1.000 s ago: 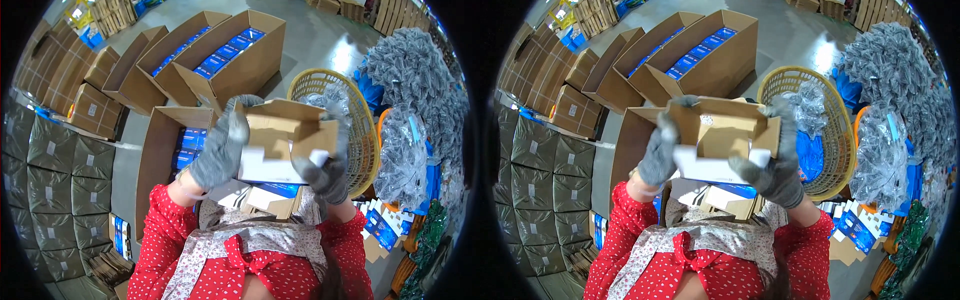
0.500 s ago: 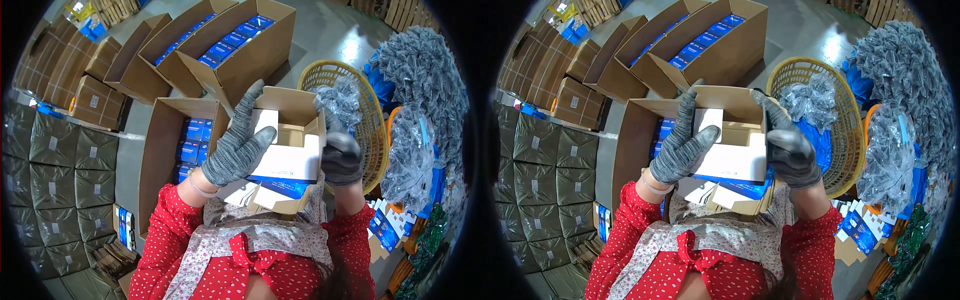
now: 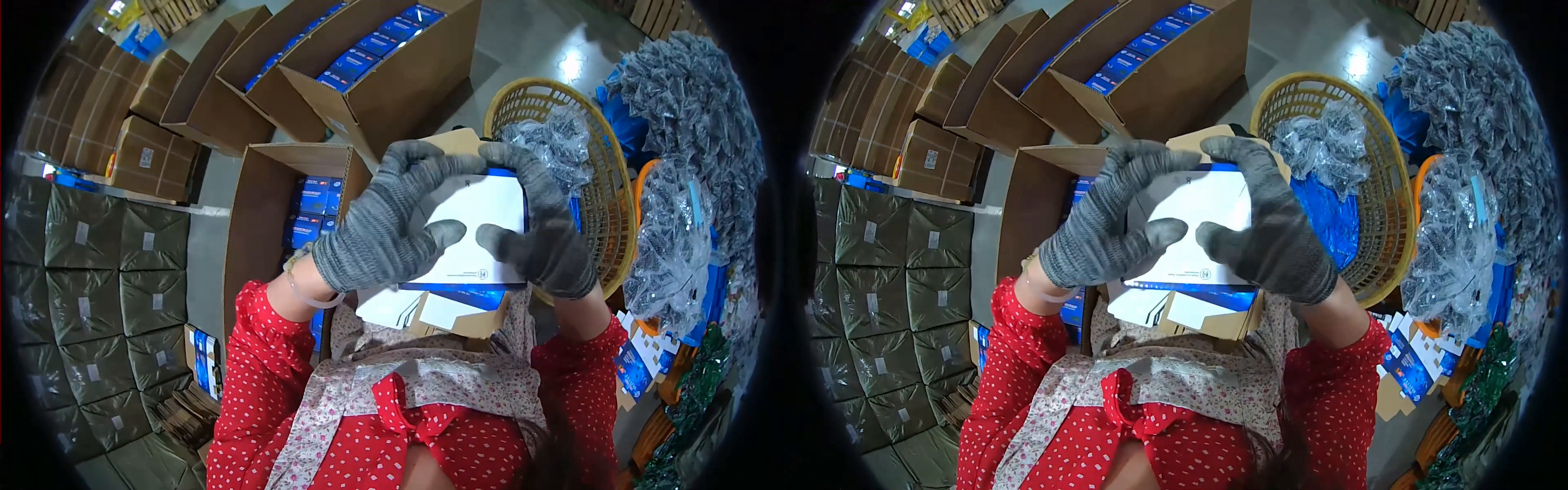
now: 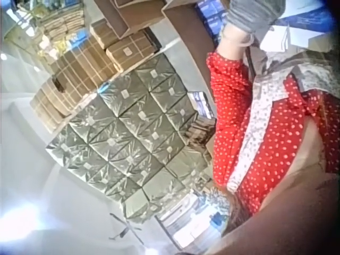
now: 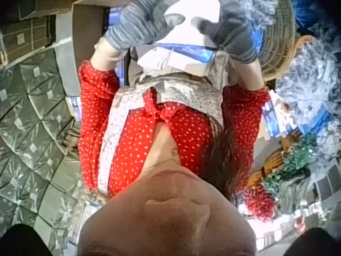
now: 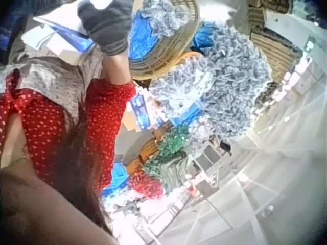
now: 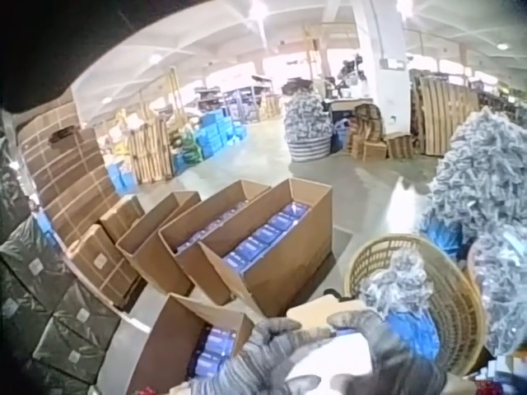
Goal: Packaging product boxes with protective wrap into shipping cartons.
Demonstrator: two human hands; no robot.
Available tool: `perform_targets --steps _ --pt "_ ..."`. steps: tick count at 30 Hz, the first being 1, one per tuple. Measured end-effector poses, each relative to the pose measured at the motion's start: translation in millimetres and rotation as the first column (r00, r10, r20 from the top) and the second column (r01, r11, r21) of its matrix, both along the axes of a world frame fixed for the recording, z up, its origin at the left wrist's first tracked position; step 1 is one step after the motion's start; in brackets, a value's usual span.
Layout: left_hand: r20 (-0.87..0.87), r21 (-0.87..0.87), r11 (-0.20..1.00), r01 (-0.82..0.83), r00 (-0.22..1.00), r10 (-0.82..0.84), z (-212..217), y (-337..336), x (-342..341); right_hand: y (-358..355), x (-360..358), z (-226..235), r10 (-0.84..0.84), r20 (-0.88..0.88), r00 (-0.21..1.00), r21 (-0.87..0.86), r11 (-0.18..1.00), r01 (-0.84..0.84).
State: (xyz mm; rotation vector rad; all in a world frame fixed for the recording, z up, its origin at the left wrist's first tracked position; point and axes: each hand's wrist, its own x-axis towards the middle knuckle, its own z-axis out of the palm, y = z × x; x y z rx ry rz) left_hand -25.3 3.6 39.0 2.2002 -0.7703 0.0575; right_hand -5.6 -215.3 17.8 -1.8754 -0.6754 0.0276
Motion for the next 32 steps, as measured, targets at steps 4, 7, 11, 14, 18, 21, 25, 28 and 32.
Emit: perform_targets --steps 4,7,11,14,18,21,25,28,32 --pt "-0.094 0.155 0.977 -0.147 0.982 0.163 11.9 -6.0 -0.2 8.2 3.7 2.8 -0.034 0.205 0.978 -0.211 0.974 0.078" --pt "-0.033 0.149 0.965 -0.214 0.975 0.221 9.1 -9.3 -0.1 8.2 -1.8 -0.3 -0.055 0.127 0.990 -0.194 0.978 0.079" --pt "-0.354 -0.341 0.779 -0.527 0.839 0.413 -25.0 -11.8 -15.8 2.3 -21.5 -28.1 -0.207 -0.249 0.946 0.343 0.895 0.286" --pt "-0.168 -0.365 0.906 -0.215 0.972 0.163 -9.3 -7.8 -36.2 3.5 -25.1 -73.9 -0.042 -0.458 0.888 0.536 0.784 0.313" --pt "0.409 -0.170 0.985 0.002 0.910 0.069 0.8 -9.3 -43.5 -8.6 -37.7 -13.5 0.306 -0.526 0.794 0.733 0.636 0.241" --pt "0.413 -0.445 0.891 0.094 0.904 0.111 -18.0 -1.6 -20.4 -7.8 -30.4 -38.9 0.046 -0.096 0.994 0.420 0.908 -0.002" --pt "-0.096 -0.620 0.761 -0.190 0.981 0.166 -50.2 15.4 -23.3 -35.7 -5.6 -44.5 0.119 0.034 0.992 0.291 0.949 -0.124" --pt "0.005 -0.393 0.912 -0.120 0.991 0.133 -85.1 42.7 -30.7 -69.5 44.4 -92.2 -0.092 -0.318 0.944 0.336 0.920 0.203" --pt "-0.143 -0.645 0.741 -0.187 0.982 0.124 -102.3 75.2 -81.0 -131.2 147.9 -320.0 -0.309 -0.796 0.521 0.254 0.611 0.750"
